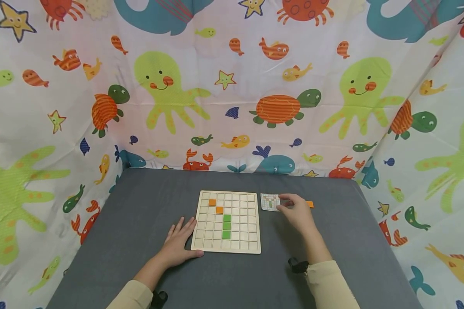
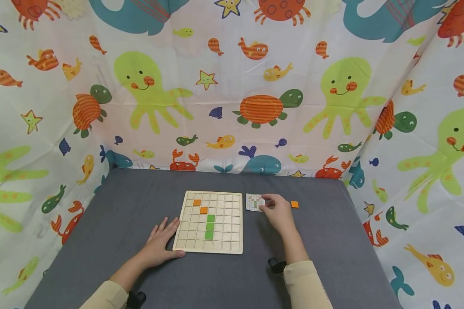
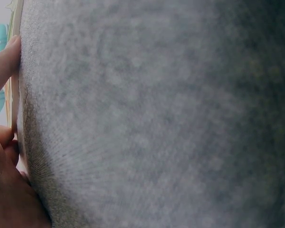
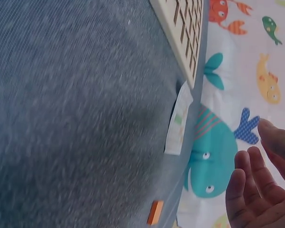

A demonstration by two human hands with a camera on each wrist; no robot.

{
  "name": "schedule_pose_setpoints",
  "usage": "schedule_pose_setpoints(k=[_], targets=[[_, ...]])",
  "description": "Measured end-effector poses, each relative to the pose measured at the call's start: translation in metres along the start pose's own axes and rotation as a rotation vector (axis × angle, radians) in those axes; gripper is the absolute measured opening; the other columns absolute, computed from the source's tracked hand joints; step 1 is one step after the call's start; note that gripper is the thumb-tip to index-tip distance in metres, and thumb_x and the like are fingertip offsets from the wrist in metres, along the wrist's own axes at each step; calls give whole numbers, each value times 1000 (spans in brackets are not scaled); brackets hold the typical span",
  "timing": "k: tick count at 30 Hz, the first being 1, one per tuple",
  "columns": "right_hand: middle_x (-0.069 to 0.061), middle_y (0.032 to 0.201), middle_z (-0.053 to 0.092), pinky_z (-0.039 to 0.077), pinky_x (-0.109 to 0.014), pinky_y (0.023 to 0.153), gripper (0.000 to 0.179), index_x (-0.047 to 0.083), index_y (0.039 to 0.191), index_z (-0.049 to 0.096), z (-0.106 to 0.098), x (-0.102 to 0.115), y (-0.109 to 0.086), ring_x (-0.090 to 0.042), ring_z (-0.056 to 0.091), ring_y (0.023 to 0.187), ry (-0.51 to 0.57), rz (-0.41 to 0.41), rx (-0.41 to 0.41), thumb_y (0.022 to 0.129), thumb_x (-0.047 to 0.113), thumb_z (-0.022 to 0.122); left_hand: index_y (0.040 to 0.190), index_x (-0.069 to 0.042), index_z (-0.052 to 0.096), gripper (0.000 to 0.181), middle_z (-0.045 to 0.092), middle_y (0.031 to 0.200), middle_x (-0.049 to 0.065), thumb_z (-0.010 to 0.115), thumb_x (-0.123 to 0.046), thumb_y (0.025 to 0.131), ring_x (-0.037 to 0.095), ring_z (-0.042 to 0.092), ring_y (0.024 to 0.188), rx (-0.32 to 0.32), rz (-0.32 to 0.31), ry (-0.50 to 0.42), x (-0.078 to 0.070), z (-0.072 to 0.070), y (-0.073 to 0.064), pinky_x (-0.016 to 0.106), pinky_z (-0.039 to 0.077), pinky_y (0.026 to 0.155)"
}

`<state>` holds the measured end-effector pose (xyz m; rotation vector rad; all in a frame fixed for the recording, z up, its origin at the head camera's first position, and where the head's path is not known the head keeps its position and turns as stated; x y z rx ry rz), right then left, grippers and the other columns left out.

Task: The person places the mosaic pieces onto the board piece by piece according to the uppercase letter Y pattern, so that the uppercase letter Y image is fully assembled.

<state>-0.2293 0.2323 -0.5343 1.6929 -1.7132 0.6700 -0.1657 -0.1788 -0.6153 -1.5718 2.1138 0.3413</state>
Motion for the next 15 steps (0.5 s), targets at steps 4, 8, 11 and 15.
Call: schedule_pose_setpoints(k=[4,8,11,15], targets=[[-17,123,68,56,-39,77,40,6,127,69,-7,-10,0,-32,67,104,6,11,-5,89,16,78,162,-16,25,113,23,168,3,75,-69,76,36,6,157,22,-9,-7,1,0,0,62,5,123],[-19,123,70,56,-46,85,41,8,127,69,-14,-21,0,-34,67,107,2,35,-25,88,15,79,162,-16,24,114,22,169,3,74,-71,76,36,5,157,29,-8,-8,1,0,1,62,5,123],[-20,123,69,53,-52,92,42,8,129,68,-18,-30,0,-36,66,111,-8,60,-29,88,14,79,162,-16,24,114,22,169,3,73,-72,76,36,5,157,22,-6,-7,1,0,1,62,5,123],[-21,124,67,51,-56,96,42,7,129,67,-22,-43,1,-38,64,114,-29,96,-25,89,14,78,162,-16,24,114,22,169,3,72,-73,76,35,5,157,21,-8,-5,1,-1,1,61,5,123]])
Point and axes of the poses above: each hand's wrist, its own y-axis towards the middle knuckle, its own z-axis out of the palm, x = y × z, the point moved 2 cm from there along y, towards the middle knuckle
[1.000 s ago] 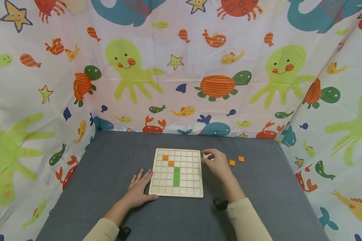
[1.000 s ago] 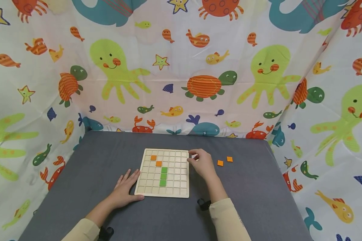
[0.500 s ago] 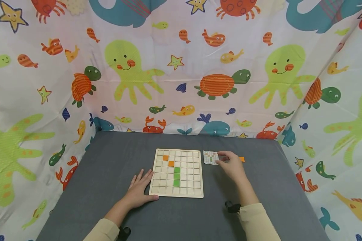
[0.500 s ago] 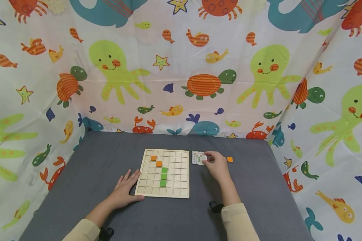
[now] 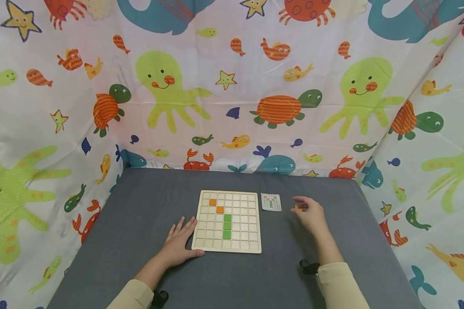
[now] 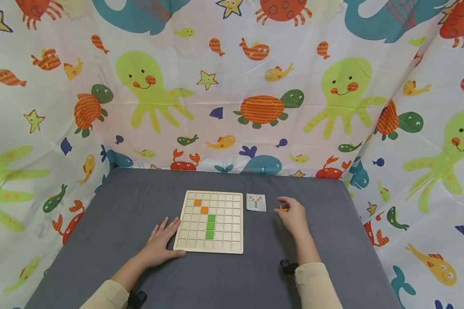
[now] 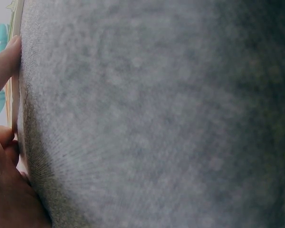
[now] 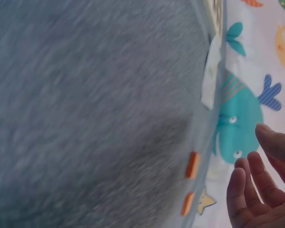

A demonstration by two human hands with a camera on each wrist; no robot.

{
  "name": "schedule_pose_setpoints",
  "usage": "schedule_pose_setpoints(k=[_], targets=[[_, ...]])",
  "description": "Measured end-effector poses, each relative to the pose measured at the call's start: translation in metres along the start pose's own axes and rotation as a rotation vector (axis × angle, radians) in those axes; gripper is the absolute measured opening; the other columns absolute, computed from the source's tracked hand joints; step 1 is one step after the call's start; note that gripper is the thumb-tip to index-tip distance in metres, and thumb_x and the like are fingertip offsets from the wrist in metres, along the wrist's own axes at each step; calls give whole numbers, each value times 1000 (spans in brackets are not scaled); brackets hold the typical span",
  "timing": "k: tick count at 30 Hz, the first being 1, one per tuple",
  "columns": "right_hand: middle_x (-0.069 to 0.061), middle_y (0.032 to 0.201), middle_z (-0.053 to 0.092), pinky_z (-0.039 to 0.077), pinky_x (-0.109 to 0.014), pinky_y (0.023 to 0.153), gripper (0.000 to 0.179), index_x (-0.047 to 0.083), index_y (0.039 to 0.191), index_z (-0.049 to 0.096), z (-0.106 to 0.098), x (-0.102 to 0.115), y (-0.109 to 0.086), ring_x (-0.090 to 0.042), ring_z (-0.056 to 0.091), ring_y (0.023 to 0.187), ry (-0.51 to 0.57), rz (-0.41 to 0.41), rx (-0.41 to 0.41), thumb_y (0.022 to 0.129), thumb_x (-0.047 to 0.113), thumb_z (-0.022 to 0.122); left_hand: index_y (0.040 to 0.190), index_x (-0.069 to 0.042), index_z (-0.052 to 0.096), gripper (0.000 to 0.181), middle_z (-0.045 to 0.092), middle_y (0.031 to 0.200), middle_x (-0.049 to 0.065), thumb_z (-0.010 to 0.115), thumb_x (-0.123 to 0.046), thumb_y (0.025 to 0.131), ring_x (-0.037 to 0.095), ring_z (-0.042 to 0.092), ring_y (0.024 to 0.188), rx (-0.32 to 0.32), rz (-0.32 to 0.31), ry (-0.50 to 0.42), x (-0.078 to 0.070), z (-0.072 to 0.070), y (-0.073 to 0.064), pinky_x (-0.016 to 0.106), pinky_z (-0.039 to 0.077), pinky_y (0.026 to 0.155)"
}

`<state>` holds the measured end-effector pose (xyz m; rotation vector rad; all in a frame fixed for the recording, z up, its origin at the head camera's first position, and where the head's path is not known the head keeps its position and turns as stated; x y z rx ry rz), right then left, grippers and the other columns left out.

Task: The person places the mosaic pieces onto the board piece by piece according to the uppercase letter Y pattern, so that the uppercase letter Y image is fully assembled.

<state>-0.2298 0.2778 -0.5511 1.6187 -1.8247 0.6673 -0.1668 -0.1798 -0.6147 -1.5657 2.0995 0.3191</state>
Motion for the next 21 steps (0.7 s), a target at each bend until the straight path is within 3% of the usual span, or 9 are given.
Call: schedule_pose_setpoints(k=[9,21], targets=[[-25,126,65,53,-56,96,43,4,130,66,3,-21,6,-41,63,115,-53,72,21,89,12,77,162,-15,25,114,23,168,3,72,-74,76,36,6,157,-4,4,-2,2,-1,1,62,5,123],[-26,130,62,47,-58,101,45,2,134,63,11,-39,12,-41,59,119,-107,100,101,92,12,74,163,-19,22,114,20,169,0,73,-72,75,33,3,158,19,-10,-18,1,-1,1,61,4,123]])
Point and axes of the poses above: each hand's wrist, its own y-axis towards the middle knuckle, its own z-axis out of the palm, x = y × z, the point moved 2 cm from there along y, towards the middle knuckle
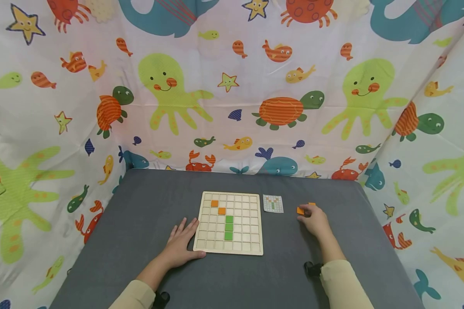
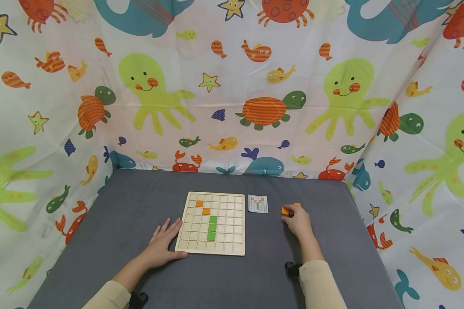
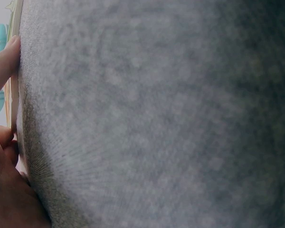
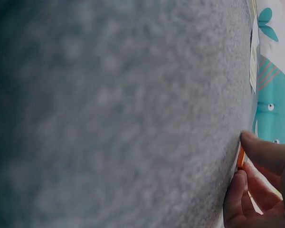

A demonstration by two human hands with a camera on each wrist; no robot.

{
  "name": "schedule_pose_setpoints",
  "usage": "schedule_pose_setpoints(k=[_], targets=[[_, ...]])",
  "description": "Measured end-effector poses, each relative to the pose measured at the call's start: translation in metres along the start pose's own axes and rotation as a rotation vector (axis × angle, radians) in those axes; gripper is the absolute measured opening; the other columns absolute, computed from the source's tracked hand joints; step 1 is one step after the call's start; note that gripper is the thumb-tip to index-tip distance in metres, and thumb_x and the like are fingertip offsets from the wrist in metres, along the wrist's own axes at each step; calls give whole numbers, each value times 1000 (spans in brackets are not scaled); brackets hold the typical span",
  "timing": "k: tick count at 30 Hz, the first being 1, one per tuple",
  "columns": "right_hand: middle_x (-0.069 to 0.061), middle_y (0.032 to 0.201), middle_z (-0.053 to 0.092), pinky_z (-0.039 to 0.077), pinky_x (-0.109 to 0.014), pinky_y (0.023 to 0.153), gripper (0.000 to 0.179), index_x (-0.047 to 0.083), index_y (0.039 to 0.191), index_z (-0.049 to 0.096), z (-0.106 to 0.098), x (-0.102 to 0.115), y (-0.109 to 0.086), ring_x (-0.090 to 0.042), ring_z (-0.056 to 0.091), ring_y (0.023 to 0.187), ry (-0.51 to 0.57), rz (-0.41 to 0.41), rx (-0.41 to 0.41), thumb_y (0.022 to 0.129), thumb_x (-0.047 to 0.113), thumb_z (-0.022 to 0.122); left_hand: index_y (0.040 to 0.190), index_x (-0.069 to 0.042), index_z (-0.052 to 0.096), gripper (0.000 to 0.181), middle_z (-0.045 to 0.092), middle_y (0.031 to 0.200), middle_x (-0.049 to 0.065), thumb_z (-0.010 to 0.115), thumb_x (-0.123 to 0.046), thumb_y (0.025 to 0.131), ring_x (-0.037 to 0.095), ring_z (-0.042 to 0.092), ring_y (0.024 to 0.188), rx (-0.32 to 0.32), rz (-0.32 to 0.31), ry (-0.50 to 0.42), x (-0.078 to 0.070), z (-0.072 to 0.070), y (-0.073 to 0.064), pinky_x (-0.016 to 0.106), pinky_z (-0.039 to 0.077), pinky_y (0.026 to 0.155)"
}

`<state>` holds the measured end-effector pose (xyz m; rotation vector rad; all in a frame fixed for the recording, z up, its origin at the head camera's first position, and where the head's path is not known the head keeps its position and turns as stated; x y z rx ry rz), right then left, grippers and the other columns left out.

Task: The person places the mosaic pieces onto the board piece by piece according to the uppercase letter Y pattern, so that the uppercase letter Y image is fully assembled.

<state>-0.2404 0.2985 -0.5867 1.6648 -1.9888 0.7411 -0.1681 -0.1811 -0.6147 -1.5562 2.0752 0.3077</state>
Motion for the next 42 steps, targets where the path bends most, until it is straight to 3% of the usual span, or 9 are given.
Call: schedule_pose_setpoints(k=[10,18,28,35,42], targets=[[-22,116,67,52,-52,91,38,0,127,68,3,-1,2,-35,63,105,-24,34,-22,92,13,74,162,-19,23,114,20,169,0,72,-74,75,33,2,158,-1,-13,9,-2,0,-1,62,3,123],[-19,106,71,55,-47,83,33,-1,121,70,2,5,-1,-30,66,92,-51,6,-30,92,13,74,163,-20,22,114,19,169,-2,72,-74,75,32,1,158,10,-19,0,-1,0,1,61,2,124],[-16,106,73,55,-44,77,33,2,121,71,5,22,-4,-27,68,89,-16,-45,-37,91,15,76,163,-20,23,114,20,169,-1,72,-74,75,33,1,158,4,-13,2,0,1,1,61,3,123],[-18,120,64,55,-44,78,31,5,121,72,13,40,-6,-28,64,95,-25,-102,-11,91,14,75,163,-19,23,115,20,169,0,73,-74,75,33,2,158,10,-15,2,-1,1,0,61,3,123],[-17,120,64,56,-41,76,31,5,120,72,25,56,-6,-27,64,93,-30,-136,2,90,14,77,162,-16,25,114,23,169,3,74,-71,76,36,6,157,-9,6,13,-1,1,-1,62,6,123]])
Point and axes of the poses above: each hand's wrist, its own y-axis towards the middle knuckle, its own z-axis out of the palm, x = y × z, the point moved 2 cm from there along y, towards the middle knuckle
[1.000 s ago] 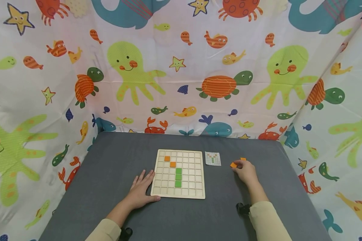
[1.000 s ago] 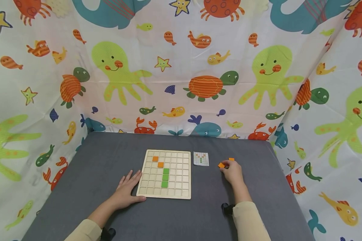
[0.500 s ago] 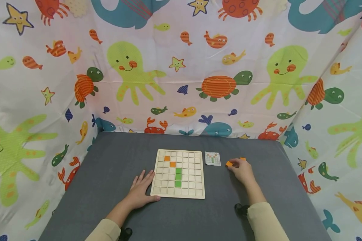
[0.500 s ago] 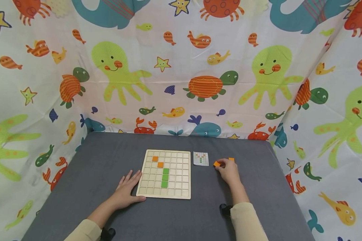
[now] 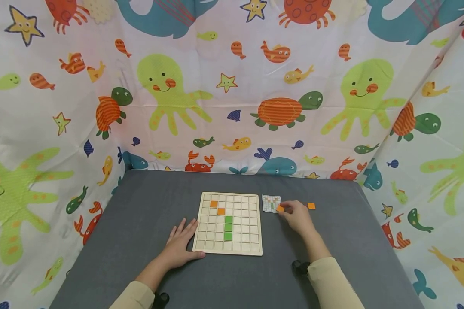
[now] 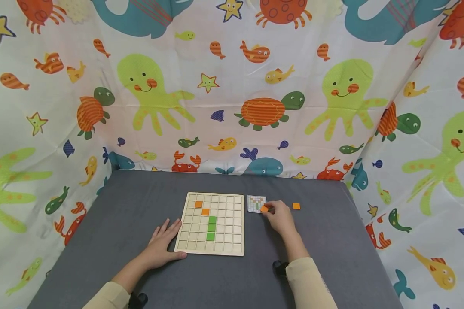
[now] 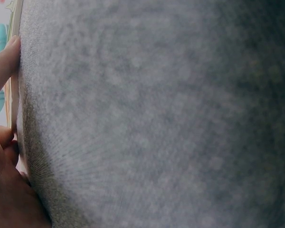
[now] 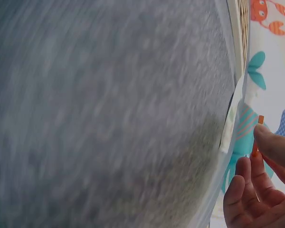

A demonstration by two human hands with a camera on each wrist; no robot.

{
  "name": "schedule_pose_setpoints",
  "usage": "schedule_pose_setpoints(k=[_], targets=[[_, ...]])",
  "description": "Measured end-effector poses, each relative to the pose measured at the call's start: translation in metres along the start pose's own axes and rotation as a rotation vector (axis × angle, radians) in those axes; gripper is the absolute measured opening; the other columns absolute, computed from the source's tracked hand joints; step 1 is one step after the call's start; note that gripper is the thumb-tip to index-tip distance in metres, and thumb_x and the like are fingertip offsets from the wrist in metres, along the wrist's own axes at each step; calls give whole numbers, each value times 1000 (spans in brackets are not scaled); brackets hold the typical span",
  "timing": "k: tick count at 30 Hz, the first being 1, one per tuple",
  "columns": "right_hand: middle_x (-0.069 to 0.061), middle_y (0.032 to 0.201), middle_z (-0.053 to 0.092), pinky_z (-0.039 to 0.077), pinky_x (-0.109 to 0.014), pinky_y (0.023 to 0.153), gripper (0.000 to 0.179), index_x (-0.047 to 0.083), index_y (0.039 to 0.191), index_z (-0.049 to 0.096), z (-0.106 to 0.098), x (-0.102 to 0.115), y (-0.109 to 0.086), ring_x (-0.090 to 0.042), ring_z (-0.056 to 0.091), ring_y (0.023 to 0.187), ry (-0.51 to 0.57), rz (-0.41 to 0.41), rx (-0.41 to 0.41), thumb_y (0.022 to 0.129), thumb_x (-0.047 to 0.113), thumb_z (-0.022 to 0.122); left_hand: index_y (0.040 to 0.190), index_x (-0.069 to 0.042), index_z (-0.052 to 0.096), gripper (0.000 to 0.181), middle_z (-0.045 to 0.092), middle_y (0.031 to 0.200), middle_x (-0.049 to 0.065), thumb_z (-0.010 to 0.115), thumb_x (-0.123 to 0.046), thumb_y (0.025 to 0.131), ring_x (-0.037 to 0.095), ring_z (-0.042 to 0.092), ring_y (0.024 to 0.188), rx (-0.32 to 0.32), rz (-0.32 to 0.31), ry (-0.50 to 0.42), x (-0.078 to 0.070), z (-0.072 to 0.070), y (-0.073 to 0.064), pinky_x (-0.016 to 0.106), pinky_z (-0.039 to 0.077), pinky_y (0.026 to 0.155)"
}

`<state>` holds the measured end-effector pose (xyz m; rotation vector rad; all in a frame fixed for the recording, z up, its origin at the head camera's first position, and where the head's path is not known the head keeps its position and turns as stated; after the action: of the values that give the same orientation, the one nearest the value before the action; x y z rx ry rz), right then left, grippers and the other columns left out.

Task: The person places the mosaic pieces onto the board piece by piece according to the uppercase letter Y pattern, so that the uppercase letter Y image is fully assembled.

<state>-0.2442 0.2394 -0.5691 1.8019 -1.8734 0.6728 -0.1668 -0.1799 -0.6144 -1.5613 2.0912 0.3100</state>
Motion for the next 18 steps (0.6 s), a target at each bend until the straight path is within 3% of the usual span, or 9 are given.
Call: schedule_pose_setpoints(k=[6,13,18], targets=[[-14,118,66,55,-44,80,31,7,119,74,7,12,1,-27,64,96,5,-24,-13,89,13,78,162,-16,25,114,22,169,3,73,-72,76,36,5,157,-1,1,-1,-1,-1,0,62,5,123],[-13,115,66,55,-39,73,29,9,117,74,13,23,2,-24,64,91,0,-62,-14,88,13,79,161,-13,28,113,26,167,6,76,-68,75,39,9,156,-27,16,-7,-1,-1,0,64,7,122],[-11,116,66,56,-37,71,29,10,118,74,18,32,2,-24,65,93,8,-59,-5,89,13,78,162,-17,23,114,21,169,1,72,-73,76,34,4,158,3,-4,7,-1,-1,0,61,5,123]])
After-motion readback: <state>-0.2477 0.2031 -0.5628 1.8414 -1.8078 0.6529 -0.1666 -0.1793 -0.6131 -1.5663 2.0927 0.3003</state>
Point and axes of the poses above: each hand's wrist, its own y-axis towards the middle knuckle, its own z-axis out of the palm, x = y × z, the point moved 2 cm from there along y, towards the middle knuckle
